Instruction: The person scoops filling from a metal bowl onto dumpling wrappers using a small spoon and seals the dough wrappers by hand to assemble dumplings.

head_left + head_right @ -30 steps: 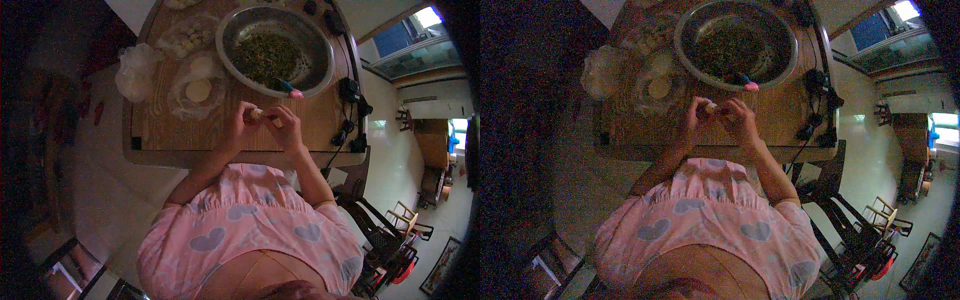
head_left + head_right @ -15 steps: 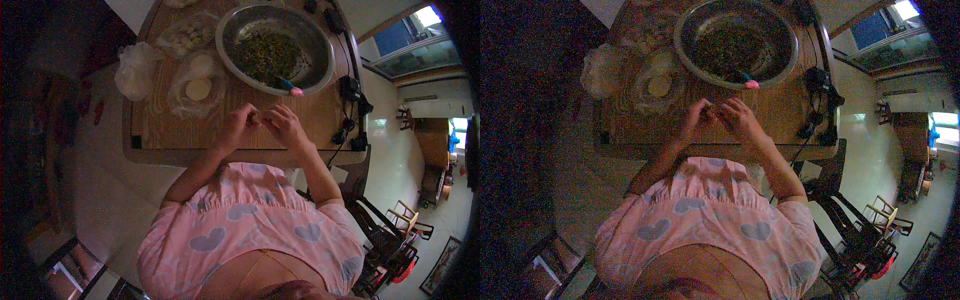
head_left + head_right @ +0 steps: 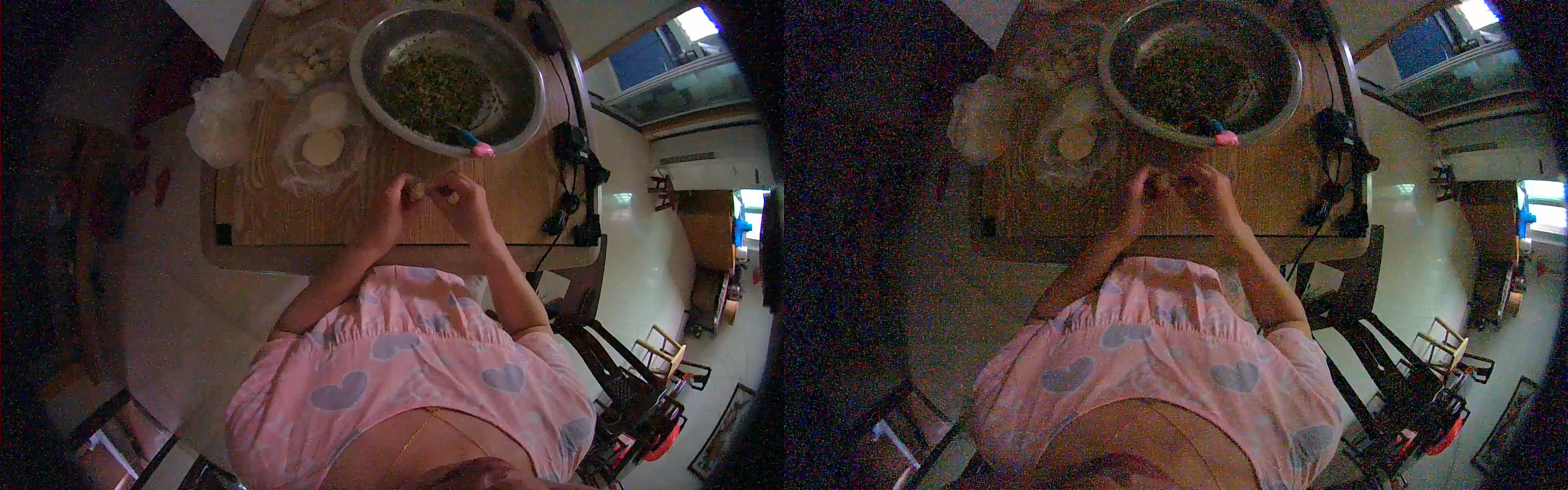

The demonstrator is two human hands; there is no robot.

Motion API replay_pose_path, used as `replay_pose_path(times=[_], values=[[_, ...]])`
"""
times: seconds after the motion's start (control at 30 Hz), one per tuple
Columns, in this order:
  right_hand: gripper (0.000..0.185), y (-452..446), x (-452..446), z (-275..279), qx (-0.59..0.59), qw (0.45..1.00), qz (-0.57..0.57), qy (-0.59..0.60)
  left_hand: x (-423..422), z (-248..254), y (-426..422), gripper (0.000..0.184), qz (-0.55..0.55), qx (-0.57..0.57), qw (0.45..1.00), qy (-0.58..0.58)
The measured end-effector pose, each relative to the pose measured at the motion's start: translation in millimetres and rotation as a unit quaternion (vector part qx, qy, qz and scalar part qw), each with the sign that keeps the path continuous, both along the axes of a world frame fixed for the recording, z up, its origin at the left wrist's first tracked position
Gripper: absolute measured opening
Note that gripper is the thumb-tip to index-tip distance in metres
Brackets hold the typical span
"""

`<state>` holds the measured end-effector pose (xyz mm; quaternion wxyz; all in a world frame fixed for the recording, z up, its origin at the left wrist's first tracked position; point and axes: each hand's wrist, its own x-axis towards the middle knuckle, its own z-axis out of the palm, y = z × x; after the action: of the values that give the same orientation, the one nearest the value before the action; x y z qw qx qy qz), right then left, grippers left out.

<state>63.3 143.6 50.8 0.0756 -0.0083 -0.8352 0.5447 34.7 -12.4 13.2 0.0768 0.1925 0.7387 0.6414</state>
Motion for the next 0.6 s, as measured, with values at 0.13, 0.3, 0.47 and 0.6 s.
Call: replay_pose_path(times=[0.13, 0.3, 0.47, 0.6], values=[[0.016, -2.3, -0.5, -3.8, -0.149, 0.985, -0.04, -0.08, -0.1, 11.2, 0.7, 0.028, 0.012, -0.024, 0.998, -0.05], [0.017, -1.5, -3.9, -13.6, -0.211, 0.974, -0.028, -0.076, -8.4, -24.5, 5.2, 0.028, 0.006, -0.039, 0.99, -0.137], [0.018, -2.9, -4.1, 0.0, -0.146, 0.985, -0.002, -0.095, -2.7, -8.8, 9.9, 0.029, 0.018, -0.119, 0.993, 0.011], [0.019, -4.1, -5.7, -4.5, -0.078, 0.995, 0.006, -0.063, 0.6, 12.6, 8.3, 0.027, 0.04, -0.133, 0.99, 0.02]])
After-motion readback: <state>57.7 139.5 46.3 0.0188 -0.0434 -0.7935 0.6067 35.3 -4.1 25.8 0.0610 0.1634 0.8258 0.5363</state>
